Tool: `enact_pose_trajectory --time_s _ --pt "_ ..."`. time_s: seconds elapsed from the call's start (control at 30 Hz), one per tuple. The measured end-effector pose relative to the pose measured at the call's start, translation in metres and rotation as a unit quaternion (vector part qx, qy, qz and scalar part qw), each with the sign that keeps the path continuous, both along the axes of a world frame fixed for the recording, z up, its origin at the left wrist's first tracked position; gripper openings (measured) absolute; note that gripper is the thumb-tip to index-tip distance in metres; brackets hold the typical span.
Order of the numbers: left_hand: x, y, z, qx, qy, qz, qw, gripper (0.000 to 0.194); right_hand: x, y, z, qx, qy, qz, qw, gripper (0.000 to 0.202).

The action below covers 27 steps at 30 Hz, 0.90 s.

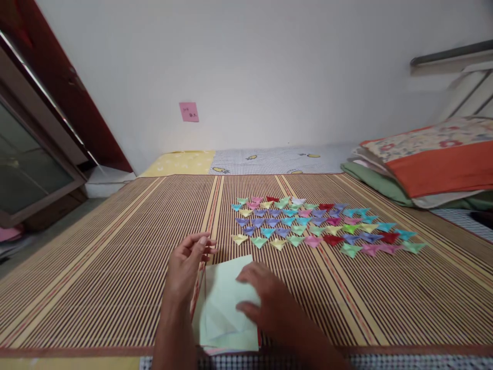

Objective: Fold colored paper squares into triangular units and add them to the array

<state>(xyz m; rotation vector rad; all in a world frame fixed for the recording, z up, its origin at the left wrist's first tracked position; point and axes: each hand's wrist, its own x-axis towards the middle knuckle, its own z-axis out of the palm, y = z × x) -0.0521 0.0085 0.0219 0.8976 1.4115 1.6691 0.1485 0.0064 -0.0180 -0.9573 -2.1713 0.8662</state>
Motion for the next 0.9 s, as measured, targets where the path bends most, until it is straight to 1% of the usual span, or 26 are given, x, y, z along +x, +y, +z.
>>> enact_pose_trajectory --time_s 0.03,0.07,0.1,0.13,0.17,0.23,0.47,0.6,0.8,0.9 --pt "-0.001 0.000 -0.001 -0.002 0.001 -0.003 1.000 0.046 -0.006 -0.008 0.002 0.003 -0.025 0.062 0.998 0.033" --pt "-0.002 0.000 -0.001 -0.002 0.001 -0.006 1.000 0.046 -0.012 -0.016 0.003 0.007 -0.044 0.100 0.994 0.034" --pt "-0.002 0.000 -0.002 -0.001 0.003 -0.009 1.000 0.045 -0.018 -0.021 0.002 0.015 -0.067 0.127 0.990 0.032" --pt "-0.003 0.000 -0.002 -0.001 0.005 -0.011 1.000 0.044 -0.023 -0.024 0.000 0.021 -0.092 0.139 0.986 0.028" --pt "-0.004 -0.001 -0.003 -0.002 0.008 -0.014 1.000 0.044 -0.028 -0.026 -0.003 0.020 -0.115 0.142 0.983 0.023" --pt "-0.006 -0.003 -0.003 -0.007 0.013 -0.018 1.000 0.044 -0.033 -0.026 -0.009 0.005 -0.126 0.134 0.983 0.019" --pt "-0.005 -0.002 -0.002 -0.009 0.003 -0.019 1.000 0.044 -0.030 -0.015 -0.023 -0.068 -0.034 0.121 0.990 0.029" --pt "-0.002 0.000 0.001 -0.005 -0.003 -0.016 1.000 0.045 -0.029 -0.012 -0.026 -0.095 0.006 0.114 0.989 0.028" --pt "0.000 0.000 0.001 -0.013 0.009 -0.011 1.000 0.047 -0.027 -0.010 -0.026 -0.149 0.064 0.116 0.980 0.014" --pt "0.001 0.000 -0.001 -0.012 0.015 -0.015 1.000 0.047 -0.027 -0.010 -0.026 -0.156 0.090 0.107 0.978 0.013"
